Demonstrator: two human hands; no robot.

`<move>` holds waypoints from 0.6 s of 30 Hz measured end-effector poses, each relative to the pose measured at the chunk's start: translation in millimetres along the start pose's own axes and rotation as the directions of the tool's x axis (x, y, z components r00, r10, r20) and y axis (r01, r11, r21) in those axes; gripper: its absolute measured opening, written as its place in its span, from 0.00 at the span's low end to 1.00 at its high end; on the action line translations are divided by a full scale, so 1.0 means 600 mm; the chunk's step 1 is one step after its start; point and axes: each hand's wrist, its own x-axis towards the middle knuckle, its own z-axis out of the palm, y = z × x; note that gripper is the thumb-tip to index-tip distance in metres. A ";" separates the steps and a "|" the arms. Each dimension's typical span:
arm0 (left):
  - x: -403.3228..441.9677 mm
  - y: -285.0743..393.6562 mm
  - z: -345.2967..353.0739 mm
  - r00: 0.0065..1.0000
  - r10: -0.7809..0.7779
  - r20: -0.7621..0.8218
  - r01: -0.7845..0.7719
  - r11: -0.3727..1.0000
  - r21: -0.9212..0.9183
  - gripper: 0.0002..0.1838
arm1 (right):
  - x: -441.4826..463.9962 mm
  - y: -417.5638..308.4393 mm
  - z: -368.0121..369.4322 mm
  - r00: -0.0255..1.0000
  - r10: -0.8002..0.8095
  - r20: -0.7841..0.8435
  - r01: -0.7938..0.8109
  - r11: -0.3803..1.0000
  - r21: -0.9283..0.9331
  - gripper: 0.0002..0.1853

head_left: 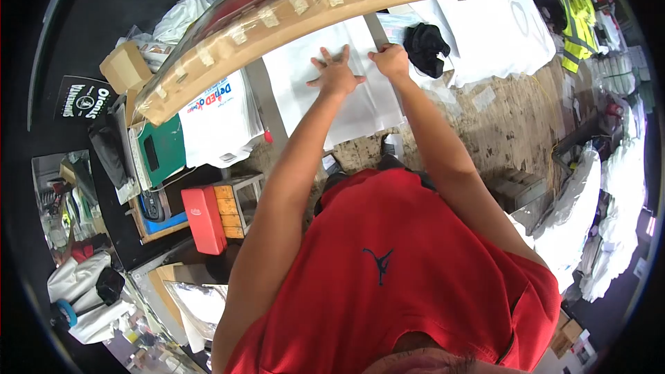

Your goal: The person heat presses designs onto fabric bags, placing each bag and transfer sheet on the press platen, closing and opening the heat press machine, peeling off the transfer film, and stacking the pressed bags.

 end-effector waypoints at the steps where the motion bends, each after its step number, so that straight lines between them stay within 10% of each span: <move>1: 0.005 0.002 -0.005 0.999 -0.029 0.033 0.029 1.000 0.001 0.59 | 0.002 0.003 0.004 1.000 -0.014 0.006 0.014 1.000 0.001 0.19; 10: 0.024 0.019 -0.035 0.988 -0.114 0.099 0.104 0.989 0.105 0.67 | -0.056 -0.010 -0.013 0.936 -0.325 -0.135 0.319 0.946 -0.064 0.13; 12: 0.031 0.014 -0.043 0.987 -0.118 0.108 0.106 0.988 0.110 0.66 | -0.100 -0.003 -0.014 0.807 -0.555 0.200 0.566 0.824 0.002 0.25; 18: 0.047 -0.026 -0.027 0.997 -0.080 0.013 0.079 0.994 0.077 0.64 | -0.152 -0.043 0.002 0.791 -0.337 0.510 0.570 0.709 -0.415 0.66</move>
